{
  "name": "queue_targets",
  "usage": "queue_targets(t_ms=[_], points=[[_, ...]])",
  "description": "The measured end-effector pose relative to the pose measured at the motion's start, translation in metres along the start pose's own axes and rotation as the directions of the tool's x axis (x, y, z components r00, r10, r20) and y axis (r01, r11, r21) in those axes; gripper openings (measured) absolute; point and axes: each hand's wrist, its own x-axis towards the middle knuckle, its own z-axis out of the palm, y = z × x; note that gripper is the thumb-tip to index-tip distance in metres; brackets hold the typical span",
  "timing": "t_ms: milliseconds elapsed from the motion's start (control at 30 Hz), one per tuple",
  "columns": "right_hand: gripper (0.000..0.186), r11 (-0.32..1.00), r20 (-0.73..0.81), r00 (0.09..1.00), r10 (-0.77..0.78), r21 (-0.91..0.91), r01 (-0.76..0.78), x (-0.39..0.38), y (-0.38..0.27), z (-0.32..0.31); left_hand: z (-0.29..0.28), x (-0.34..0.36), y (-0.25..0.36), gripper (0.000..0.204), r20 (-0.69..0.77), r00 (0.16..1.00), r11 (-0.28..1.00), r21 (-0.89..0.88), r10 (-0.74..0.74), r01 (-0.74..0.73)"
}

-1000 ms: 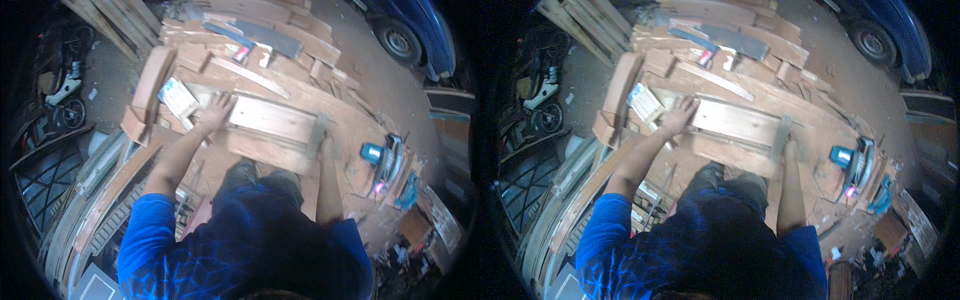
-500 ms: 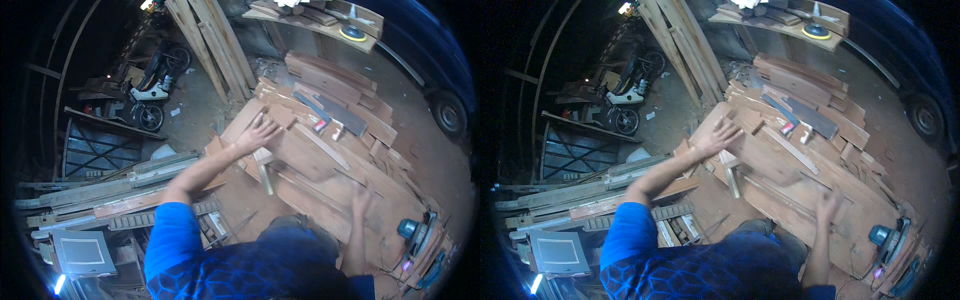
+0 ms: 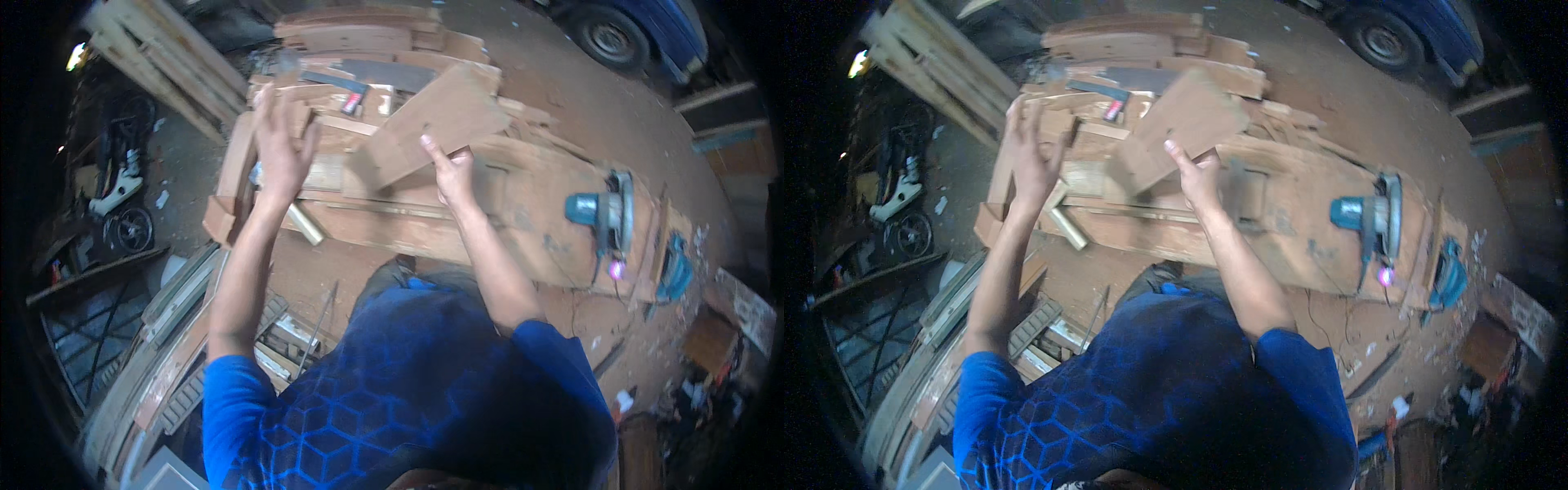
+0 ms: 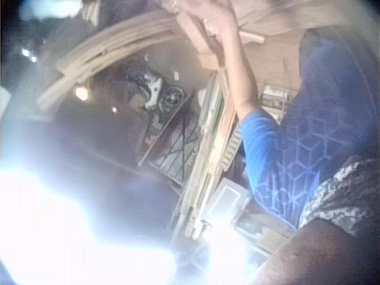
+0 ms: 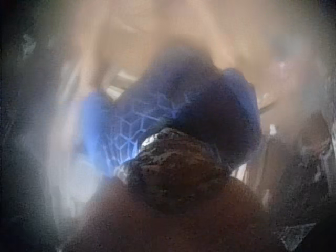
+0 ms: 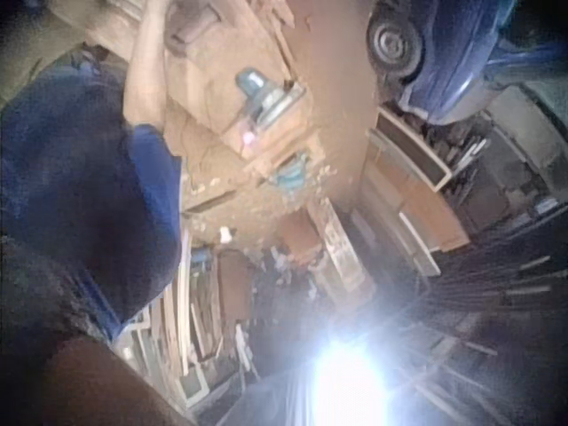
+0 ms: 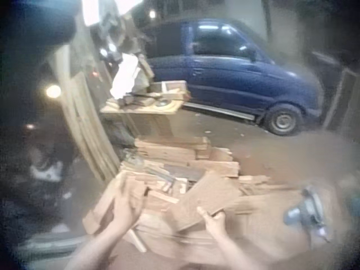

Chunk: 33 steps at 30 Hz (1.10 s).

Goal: The person uses a circular saw to cut a long wooden plank into smaller rectangular pieces. They position the wood on a workbench, align a guide, and make several cuts, then inspect the resulting pieces.

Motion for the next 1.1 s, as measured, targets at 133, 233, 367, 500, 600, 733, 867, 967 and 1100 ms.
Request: queue_targets(t_ms=[133,233,367,500,600,733,867,967,1100], points=[[0.071,0.822,-0.19,0.882,0.431,0.487,-0.297,-0.036,0.014,-0.055,0.068,-0.117,-0.039,0.065,0.322,0.566,0.572,-0.087,-0.759,0.816],[0.082,0.677,-0.105,0.795,0.598,0.598,-0.43,-0.07,0.039,-0.061,0.064,-0.162,-0.018,0.069,0.757,0.289,-0.179,-0.469,-0.586,0.865],[0.08,0.568,0.059,0.76,0.647,0.627,-0.533,-0.094,0.087,-0.053,0.067,-0.183,-0.034,0.067,0.743,0.279,-0.291,-0.536,-0.608,0.793],[0.076,0.526,0.111,0.664,0.739,0.521,-0.672,-0.092,0.127,-0.038,0.065,-0.191,-0.088,0.06,0.737,0.284,-0.119,-0.441,-0.613,0.89],[0.075,0.49,0.178,0.569,0.803,0.347,-0.8,-0.085,0.134,-0.045,0.092,-0.202,-0.123,0.056,0.719,0.302,0.034,-0.362,-0.626,0.931],[0.067,0.456,0.176,0.435,0.883,-0.109,-0.883,-0.076,0.111,-0.045,0.149,-0.263,-0.18,0.047,0.582,0.286,0.172,-0.244,-0.761,0.954],[0.036,0.705,0.014,0.727,0.687,-0.257,-0.661,-0.069,0.055,-0.108,0.205,-0.268,-0.14,0.034,0.651,0.231,0.209,-0.113,-0.723,0.971],[0.03,0.828,-0.112,0.977,0.181,-0.518,-0.213,-0.066,0.054,-0.215,0.221,-0.239,-0.073,0.044,0.626,0.33,0.364,-0.079,-0.707,0.928],[0.049,0.505,-0.334,0.943,0.011,-0.812,-0.293,-0.046,0.042,-0.289,0.243,-0.224,-0.004,0.035,0.701,0.426,0.304,-0.301,-0.572,0.904]])
